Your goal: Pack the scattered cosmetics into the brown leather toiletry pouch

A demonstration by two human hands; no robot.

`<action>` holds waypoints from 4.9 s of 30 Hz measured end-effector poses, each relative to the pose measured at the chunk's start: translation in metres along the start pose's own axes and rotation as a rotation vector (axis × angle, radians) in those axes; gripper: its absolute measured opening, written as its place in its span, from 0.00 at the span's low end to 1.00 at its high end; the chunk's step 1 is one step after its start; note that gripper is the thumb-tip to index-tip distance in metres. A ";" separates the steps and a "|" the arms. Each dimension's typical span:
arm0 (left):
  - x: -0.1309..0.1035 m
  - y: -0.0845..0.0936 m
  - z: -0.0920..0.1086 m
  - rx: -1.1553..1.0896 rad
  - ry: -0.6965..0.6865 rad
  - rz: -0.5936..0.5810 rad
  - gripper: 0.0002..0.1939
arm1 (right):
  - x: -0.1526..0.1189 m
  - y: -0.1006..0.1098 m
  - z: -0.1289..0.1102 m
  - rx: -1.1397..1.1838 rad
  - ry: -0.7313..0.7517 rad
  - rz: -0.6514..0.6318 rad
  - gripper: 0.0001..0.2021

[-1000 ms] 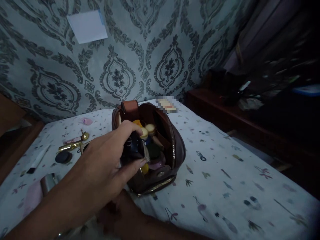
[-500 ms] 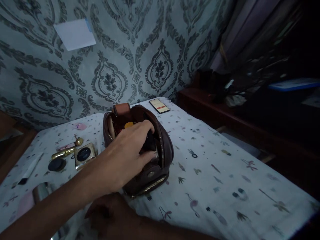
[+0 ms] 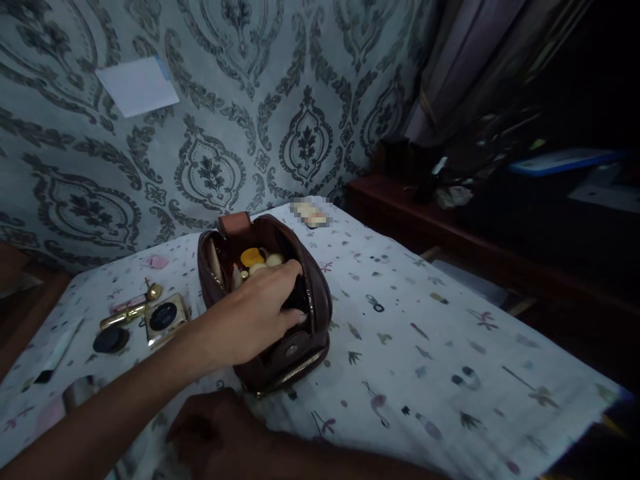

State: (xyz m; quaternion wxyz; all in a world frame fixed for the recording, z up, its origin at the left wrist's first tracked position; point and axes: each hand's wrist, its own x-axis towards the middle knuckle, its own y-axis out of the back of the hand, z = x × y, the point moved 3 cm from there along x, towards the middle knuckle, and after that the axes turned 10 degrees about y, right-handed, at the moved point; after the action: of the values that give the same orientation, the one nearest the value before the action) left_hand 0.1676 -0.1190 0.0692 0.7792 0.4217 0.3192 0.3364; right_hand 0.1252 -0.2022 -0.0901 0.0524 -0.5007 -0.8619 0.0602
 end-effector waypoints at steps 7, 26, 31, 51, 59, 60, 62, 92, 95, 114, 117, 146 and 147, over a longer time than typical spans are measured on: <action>0.004 0.000 0.000 0.030 0.052 -0.043 0.10 | 0.001 -0.003 0.001 0.070 -0.146 -0.017 0.08; 0.012 0.004 -0.006 -0.217 0.079 -0.041 0.21 | 0.005 -0.004 0.009 0.044 -0.067 -0.055 0.10; 0.017 0.001 -0.013 -0.329 0.108 -0.120 0.21 | 0.002 -0.005 0.005 0.054 -0.098 -0.038 0.10; 0.020 -0.002 -0.019 -0.257 0.154 -0.043 0.19 | 0.002 -0.003 0.009 0.051 0.019 -0.054 0.09; 0.017 -0.001 -0.016 -0.101 0.102 -0.011 0.19 | 0.001 -0.005 0.010 0.080 -0.004 -0.063 0.11; 0.015 0.000 -0.014 -0.069 0.077 0.014 0.20 | 0.001 -0.005 0.009 0.089 -0.007 -0.060 0.11; 0.012 0.001 -0.012 -0.023 0.031 0.061 0.19 | 0.001 -0.005 0.007 0.093 -0.003 -0.052 0.10; 0.009 0.001 -0.005 0.010 -0.006 0.029 0.16 | 0.005 -0.008 0.015 0.079 -0.043 -0.056 0.07; 0.007 0.004 -0.004 0.009 0.009 0.037 0.19 | 0.005 -0.009 0.019 0.098 -0.050 -0.061 0.09; -0.017 0.005 0.014 0.203 0.081 0.186 0.12 | 0.006 -0.010 0.026 0.133 0.050 -0.063 0.05; -0.012 0.005 0.011 0.210 0.076 0.200 0.13 | 0.007 -0.010 0.029 0.141 0.064 -0.058 0.04; -0.012 0.006 0.009 0.209 0.062 0.199 0.19 | 0.006 -0.010 0.022 0.134 0.017 -0.067 0.05; -0.014 0.007 0.010 0.210 0.059 0.204 0.18 | 0.006 -0.010 0.022 0.136 0.021 -0.070 0.05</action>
State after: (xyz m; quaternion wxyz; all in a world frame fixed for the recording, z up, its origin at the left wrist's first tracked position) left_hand 0.1655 -0.1311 0.0828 0.6828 0.5210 0.3309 0.3910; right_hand 0.1104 -0.2032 -0.1099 0.0975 -0.4662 -0.8722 0.1114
